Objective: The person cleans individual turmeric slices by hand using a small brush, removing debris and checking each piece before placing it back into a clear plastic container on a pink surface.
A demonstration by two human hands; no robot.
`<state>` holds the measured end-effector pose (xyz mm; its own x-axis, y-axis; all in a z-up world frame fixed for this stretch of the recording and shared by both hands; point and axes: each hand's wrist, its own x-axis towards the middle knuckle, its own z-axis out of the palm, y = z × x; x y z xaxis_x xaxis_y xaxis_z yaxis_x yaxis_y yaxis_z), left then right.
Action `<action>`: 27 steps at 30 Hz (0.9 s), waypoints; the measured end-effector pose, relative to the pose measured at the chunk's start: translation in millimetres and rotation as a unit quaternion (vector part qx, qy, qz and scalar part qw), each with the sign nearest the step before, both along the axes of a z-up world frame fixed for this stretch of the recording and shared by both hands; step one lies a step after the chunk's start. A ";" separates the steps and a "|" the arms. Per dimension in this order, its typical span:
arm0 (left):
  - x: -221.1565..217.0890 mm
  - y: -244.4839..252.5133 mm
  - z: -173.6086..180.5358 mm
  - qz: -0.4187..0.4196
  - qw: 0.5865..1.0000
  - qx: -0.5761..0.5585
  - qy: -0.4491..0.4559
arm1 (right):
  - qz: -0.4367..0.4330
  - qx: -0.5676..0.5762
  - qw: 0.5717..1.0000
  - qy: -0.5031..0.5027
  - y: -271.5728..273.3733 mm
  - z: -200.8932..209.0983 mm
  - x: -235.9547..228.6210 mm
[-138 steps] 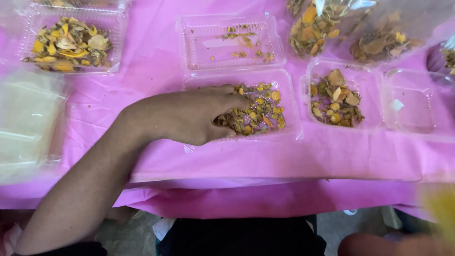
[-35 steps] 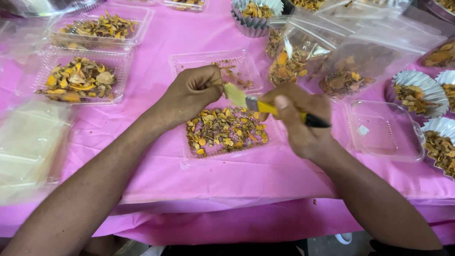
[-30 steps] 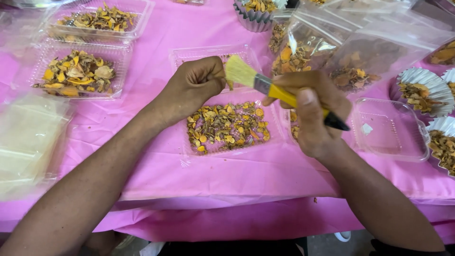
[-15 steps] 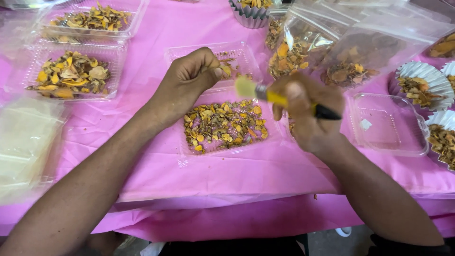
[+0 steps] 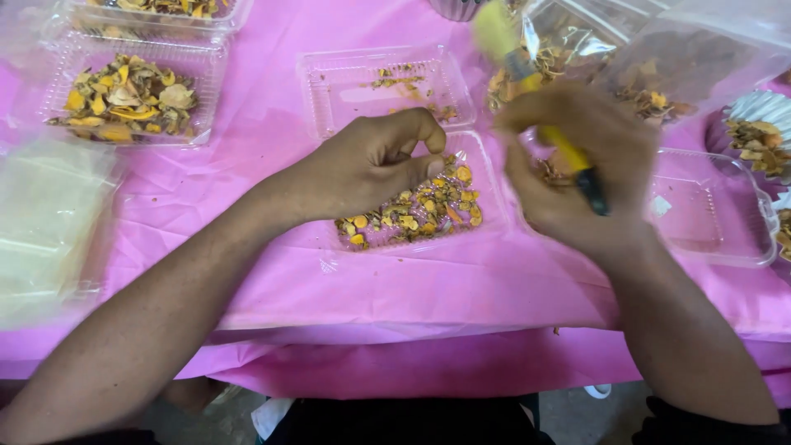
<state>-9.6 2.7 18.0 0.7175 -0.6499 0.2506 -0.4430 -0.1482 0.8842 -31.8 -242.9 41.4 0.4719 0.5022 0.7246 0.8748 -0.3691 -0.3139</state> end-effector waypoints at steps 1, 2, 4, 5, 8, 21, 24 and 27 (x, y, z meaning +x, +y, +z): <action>-1.3 0.5 5.2 0.024 0.993 0.111 0.009 | -0.022 0.000 0.999 -0.046 -6.4 6.0 0.2; -3.4 0.4 9.5 0.046 0.974 0.220 0.019 | -0.045 0.000 0.995 -0.090 -13.3 11.5 -0.4; -1.1 0.6 6.7 0.041 0.962 0.270 0.013 | -0.071 0.018 0.990 -0.117 -38.1 3.4 8.6; 0.2 0.3 5.3 0.033 0.947 0.320 0.006 | -0.099 0.036 0.984 -0.145 -51.0 -0.9 13.3; 0.4 0.2 -1.2 -0.006 0.932 0.360 -0.029 | -0.119 0.051 0.986 -0.107 -54.7 -4.7 5.8; 1.9 1.3 -2.6 0.015 0.972 0.220 0.077 | 0.042 -0.054 0.998 -0.017 7.4 -11.9 -3.3; 2.7 2.9 1.4 0.016 0.974 0.226 0.000 | 0.038 -0.058 0.997 -0.015 6.2 -12.0 -1.2; 1.7 10.8 12.5 0.014 0.972 0.232 -0.042 | 0.041 -0.063 0.997 -0.006 7.2 -10.7 -1.2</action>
